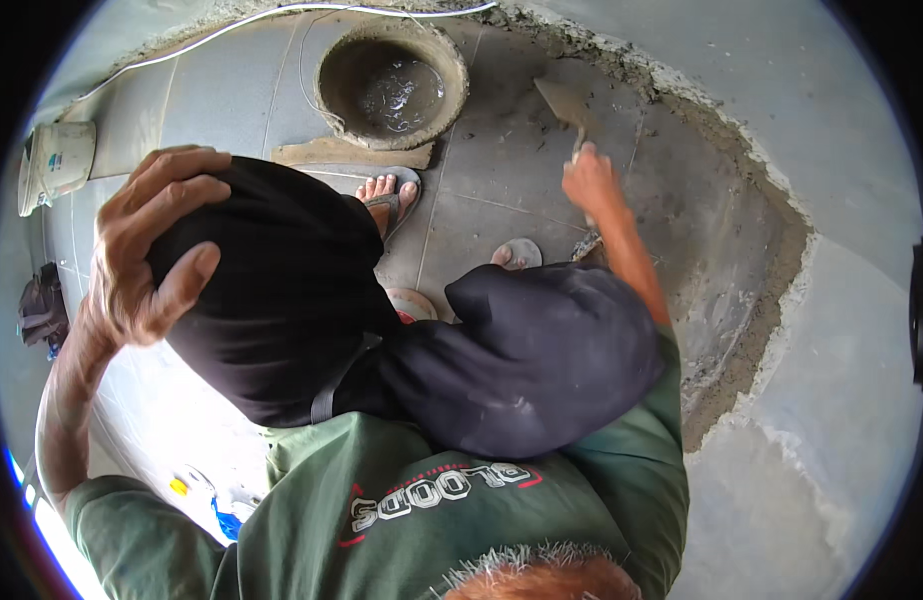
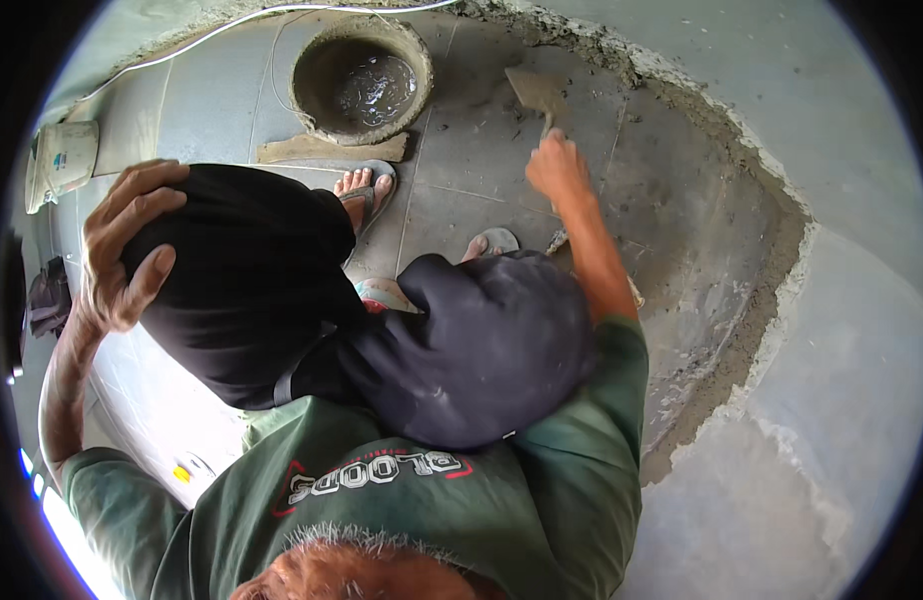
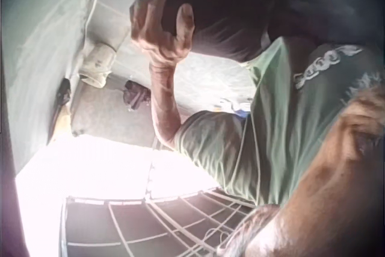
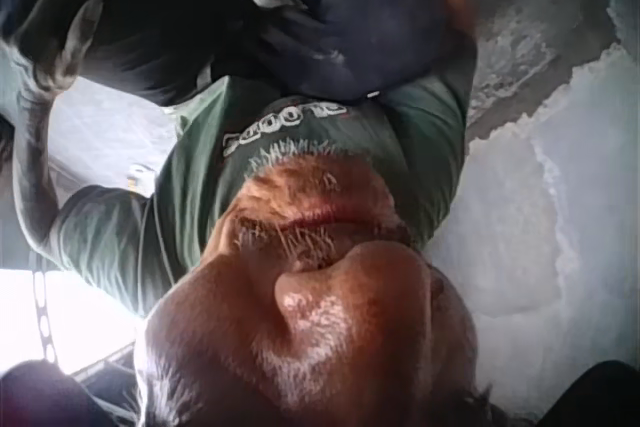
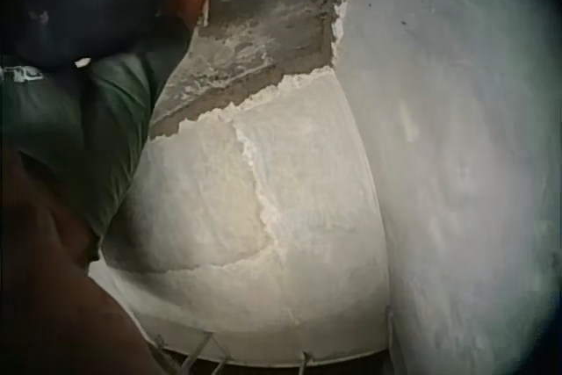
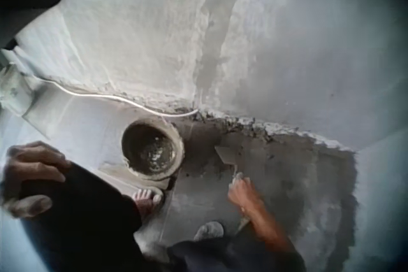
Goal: The recorder uses a trowel to apply mortar onto a tiled floor and smooth it into gaps.
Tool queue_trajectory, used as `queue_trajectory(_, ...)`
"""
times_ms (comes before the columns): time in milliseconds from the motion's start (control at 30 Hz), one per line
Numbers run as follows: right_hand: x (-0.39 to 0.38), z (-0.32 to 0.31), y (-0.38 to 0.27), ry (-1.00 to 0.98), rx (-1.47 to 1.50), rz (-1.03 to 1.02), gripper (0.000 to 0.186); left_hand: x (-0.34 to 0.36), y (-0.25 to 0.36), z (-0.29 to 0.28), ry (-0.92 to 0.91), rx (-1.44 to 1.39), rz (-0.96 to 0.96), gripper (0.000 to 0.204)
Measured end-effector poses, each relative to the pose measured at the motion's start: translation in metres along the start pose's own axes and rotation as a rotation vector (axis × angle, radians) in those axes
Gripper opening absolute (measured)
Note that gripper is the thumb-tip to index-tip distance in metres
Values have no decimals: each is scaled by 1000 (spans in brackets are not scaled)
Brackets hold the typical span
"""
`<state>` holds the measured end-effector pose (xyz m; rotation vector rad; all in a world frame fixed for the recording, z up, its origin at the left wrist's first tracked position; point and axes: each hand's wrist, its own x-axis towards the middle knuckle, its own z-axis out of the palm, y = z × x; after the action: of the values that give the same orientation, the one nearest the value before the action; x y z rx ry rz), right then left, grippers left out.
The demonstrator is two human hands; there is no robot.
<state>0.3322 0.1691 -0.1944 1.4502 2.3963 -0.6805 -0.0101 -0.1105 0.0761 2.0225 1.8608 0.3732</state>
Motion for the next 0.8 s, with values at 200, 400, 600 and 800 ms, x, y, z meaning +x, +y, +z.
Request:
queue_trajectory(200, 120, -14, -25, -208, -80, 112, 34, 14, -8, 1, -35, 26, 30, 40)
queue_trajectory(400, 163, -64, -42, -193, -6, 172, 34, 12, -17, 3, -66, -12, 40, 37)
queue_trajectory(600, 124, -144, -38, -178, 101, 175, 17, 3, -21, 1, -116, -28, 31, 42)
queue_trajectory(800, 82, -143, -27, -155, 19, 171, 19, 5, -17, 2, -31, 23, 40, 36)
